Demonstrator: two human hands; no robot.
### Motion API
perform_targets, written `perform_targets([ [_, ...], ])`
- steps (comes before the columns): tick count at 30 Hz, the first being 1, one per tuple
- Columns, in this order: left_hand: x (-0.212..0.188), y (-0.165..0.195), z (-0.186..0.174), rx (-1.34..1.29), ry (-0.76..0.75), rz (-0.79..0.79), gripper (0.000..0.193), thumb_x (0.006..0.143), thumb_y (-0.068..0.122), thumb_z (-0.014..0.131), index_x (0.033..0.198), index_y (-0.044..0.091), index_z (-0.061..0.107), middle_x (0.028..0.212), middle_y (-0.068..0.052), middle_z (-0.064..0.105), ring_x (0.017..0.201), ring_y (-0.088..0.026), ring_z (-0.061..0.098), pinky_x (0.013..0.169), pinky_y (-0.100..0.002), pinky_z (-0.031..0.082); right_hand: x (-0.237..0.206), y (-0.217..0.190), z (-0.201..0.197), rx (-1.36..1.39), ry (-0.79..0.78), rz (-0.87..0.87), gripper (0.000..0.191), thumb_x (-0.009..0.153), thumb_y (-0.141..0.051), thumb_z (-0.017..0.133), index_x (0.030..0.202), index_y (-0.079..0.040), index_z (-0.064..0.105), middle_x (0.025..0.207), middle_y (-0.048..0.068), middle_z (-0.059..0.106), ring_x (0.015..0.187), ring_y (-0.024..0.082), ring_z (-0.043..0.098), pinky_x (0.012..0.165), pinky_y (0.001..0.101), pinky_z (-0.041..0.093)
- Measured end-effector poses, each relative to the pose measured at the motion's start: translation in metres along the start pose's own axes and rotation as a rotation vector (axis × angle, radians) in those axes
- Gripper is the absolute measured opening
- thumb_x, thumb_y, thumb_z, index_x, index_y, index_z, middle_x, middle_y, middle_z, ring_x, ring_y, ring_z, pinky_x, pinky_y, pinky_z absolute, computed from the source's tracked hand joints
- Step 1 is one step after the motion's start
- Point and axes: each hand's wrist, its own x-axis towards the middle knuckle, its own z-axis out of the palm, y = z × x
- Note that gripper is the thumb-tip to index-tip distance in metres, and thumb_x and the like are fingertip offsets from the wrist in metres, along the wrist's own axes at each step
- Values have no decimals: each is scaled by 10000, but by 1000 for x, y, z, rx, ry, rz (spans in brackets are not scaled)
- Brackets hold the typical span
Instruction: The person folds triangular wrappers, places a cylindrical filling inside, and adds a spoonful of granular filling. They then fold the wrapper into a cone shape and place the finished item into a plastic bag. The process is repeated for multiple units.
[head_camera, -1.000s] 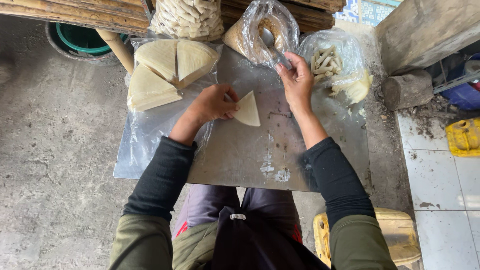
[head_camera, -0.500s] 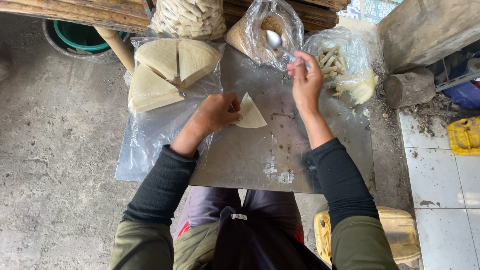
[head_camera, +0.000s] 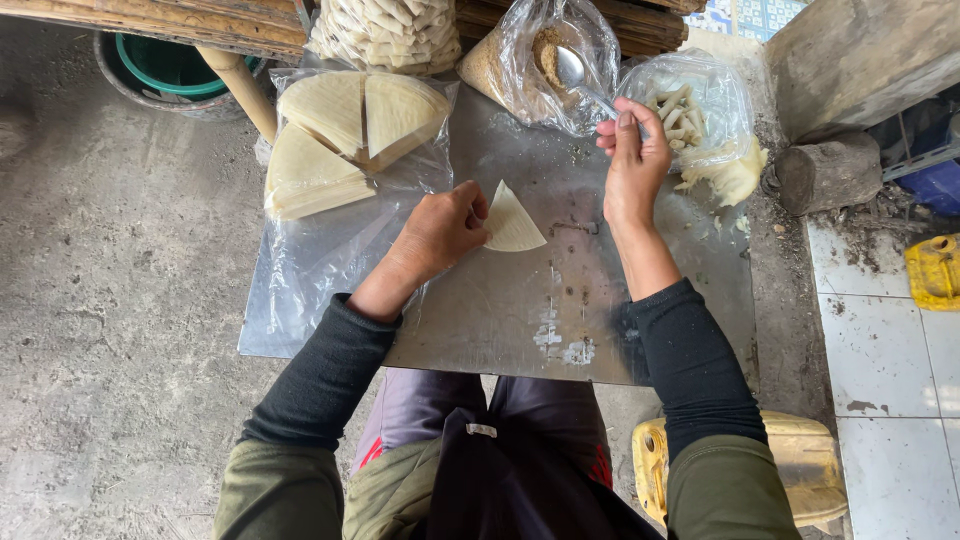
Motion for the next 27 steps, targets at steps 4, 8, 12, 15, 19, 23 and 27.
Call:
perform_targets([
  [4, 0, -1, -1, -10, -12, -35, 226, 765, 66, 753, 917, 47, 588, 754, -96, 690, 699, -245, 711, 656, -360, 558, -2, -6, -7, 167, 16, 24, 198, 1086, -125, 584, 1213, -19, 692, 924, 74, 748, 783, 121, 674, 714, 268, 545],
  [8, 2, -1, -5, -16, -24, -36, 246, 747, 77, 767, 909, 44, 586, 747, -99, 687, 693, -239, 710, 651, -356, 560, -17, -20, -23, 309, -11, 38, 178, 1085, -101, 596, 1209, -10, 685, 941, 86, 735, 810, 142, 682, 712, 271, 531],
  [12, 3, 0, -5, -34, -28, -25, 250, 733, 85, 778, 896, 39, 594, 744, -104, 690, 693, -239, 713, 650, -357, 558, -46, -32, -42, 365, -77, 95, 165, 1094, -74, 578, 1185, 4, 691, 1008, 113, 721, 838, 163, 687, 712, 291, 540],
  [15, 5, -2, -6, -17, -39, -46, 251, 738, 98, 777, 910, 43, 602, 742, -107, 693, 688, -246, 709, 644, -362, 550, -69, -37, -56, 403, -147, 192, 148, 1081, -65, 563, 1150, -4, 679, 1108, 121, 719, 849, 159, 683, 724, 294, 541],
  [19, 6, -5, -7, -6, -12, -40, 215, 750, 92, 750, 906, 45, 611, 758, -110, 700, 704, -252, 716, 650, -366, 552, -88, -38, -67, 337, -295, 235, 172, 1099, -84, 565, 1182, 8, 685, 1123, 113, 708, 886, 132, 653, 773, 280, 516],
  [23, 6, -6, -5, 6, -7, -34, 195, 748, 83, 733, 901, 45, 618, 774, -116, 701, 715, -269, 713, 655, -378, 552, -98, -45, -69, 76, -396, 132, 199, 1127, -128, 557, 1200, 4, 685, 1079, 90, 700, 897, 112, 638, 801, 264, 510],
  [27, 6, -5, -6, 8, -5, -26, 189, 750, 79, 724, 902, 45, 616, 775, -116, 701, 720, -270, 714, 659, -380, 555, -106, -64, -68, -328, -464, -37, 218, 1126, -160, 546, 1201, -31, 704, 934, 67, 725, 844, 106, 663, 773, 244, 535],
])
